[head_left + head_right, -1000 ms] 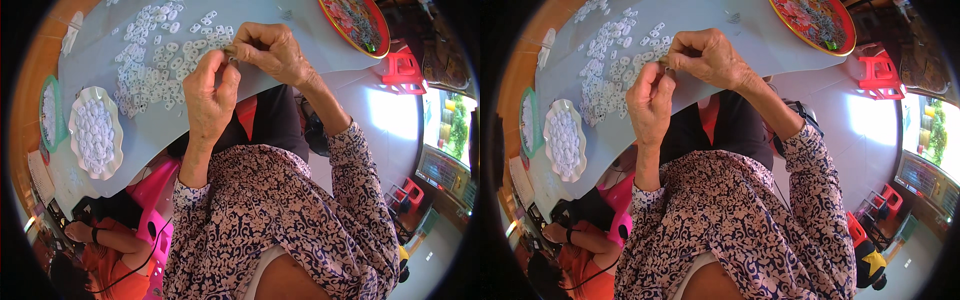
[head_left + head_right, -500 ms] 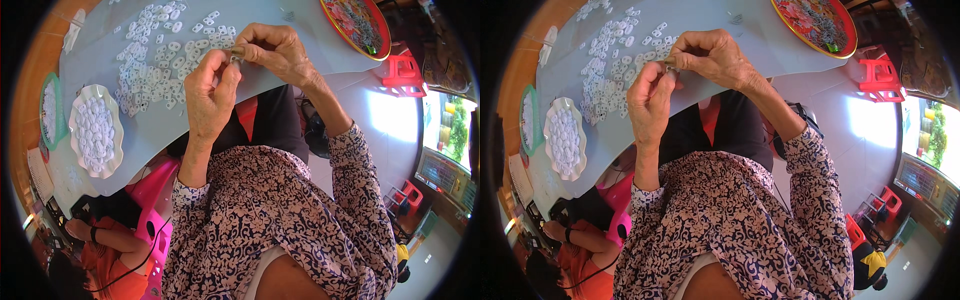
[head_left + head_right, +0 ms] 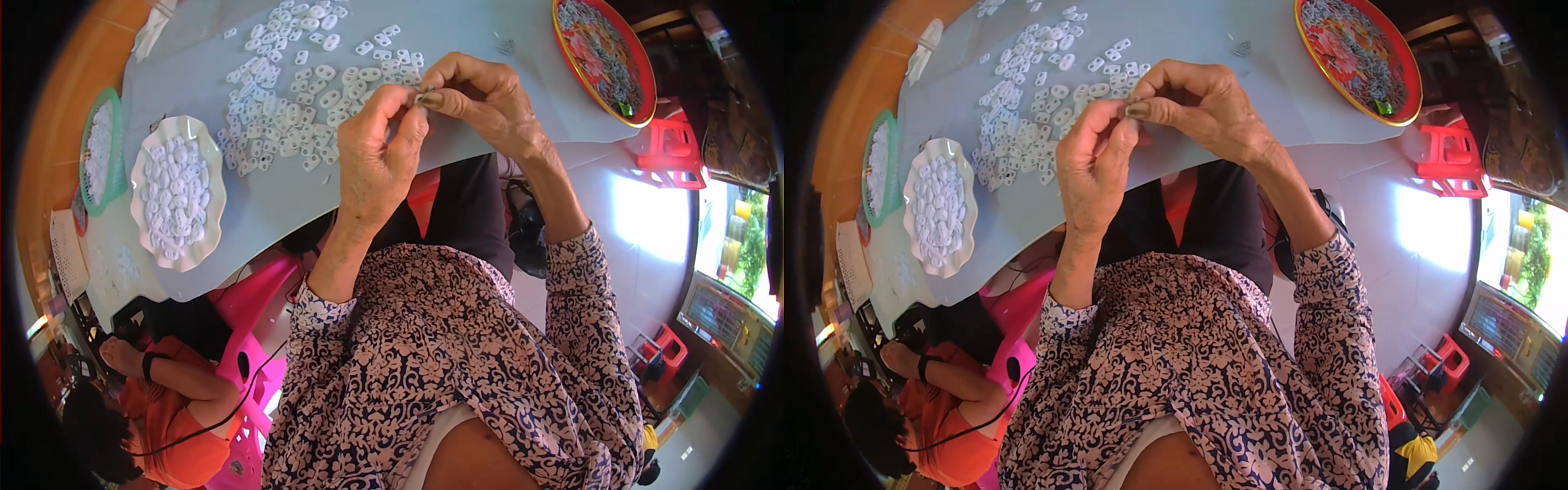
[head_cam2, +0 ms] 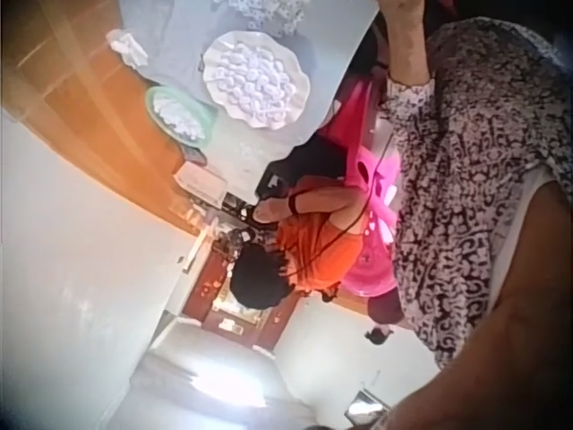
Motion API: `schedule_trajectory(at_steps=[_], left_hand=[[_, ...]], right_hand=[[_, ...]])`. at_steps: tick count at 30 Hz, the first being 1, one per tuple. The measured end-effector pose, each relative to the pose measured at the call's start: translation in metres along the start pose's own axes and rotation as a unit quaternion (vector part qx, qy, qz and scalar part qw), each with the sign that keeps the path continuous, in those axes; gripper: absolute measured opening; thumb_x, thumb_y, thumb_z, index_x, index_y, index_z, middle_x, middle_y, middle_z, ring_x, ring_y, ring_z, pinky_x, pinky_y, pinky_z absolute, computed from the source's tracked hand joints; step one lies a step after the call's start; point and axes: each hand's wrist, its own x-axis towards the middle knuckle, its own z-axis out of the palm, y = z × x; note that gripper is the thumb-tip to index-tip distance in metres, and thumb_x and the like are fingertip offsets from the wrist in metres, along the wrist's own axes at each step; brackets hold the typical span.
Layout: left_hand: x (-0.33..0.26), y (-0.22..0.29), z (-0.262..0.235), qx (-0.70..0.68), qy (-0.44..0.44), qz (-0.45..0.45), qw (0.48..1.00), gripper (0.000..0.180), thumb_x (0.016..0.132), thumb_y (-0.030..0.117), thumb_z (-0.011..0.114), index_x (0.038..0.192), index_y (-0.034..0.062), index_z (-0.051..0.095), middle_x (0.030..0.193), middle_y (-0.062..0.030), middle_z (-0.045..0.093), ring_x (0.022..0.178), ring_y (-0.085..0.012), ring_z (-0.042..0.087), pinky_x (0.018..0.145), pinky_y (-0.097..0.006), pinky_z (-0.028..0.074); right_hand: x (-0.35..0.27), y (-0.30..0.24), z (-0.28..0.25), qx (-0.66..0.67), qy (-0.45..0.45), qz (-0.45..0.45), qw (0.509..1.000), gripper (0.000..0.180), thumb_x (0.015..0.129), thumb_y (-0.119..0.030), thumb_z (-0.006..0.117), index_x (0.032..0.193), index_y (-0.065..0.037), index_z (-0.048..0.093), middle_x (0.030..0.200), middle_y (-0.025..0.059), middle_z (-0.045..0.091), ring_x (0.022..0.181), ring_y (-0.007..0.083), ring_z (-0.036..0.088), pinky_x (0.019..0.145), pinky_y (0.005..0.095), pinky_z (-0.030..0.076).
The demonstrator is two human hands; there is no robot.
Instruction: Assembling or inspecting small white plastic components at a workshop table.
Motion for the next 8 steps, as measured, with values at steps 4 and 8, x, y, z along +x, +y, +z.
schedule_trajectory(at_steps=[4,8], left_hand=[[0.006,0.009,-0.003,0.026,-0.003,0.015,1.0,0.01,0.088,0.009,0.056,0.092,0.0001,0.055,0.067,-0.0028,0.055,0.06,-0.0072,0.05,0.054,-0.022,0.042],[0.025,0.015,-0.022,0.214,0.017,0.046,0.976,0.011,0.088,0.009,0.054,0.096,0.0017,0.056,0.076,-0.0072,0.062,0.068,-0.0204,0.059,0.062,-0.03,0.048]], right_hand=[[0.001,0.002,0.003,0.018,0.013,-0.049,0.999,0.013,0.087,-0.014,0.064,0.089,-0.001,0.061,0.083,0.0015,0.062,0.082,0.0075,0.057,0.076,0.0231,0.047],[-0.002,0.005,-0.003,0.036,0.038,0.0,0.999,0.014,0.088,-0.016,0.063,0.092,-0.003,0.061,0.084,0.0031,0.065,0.078,0.0075,0.059,0.072,0.0201,0.048]])
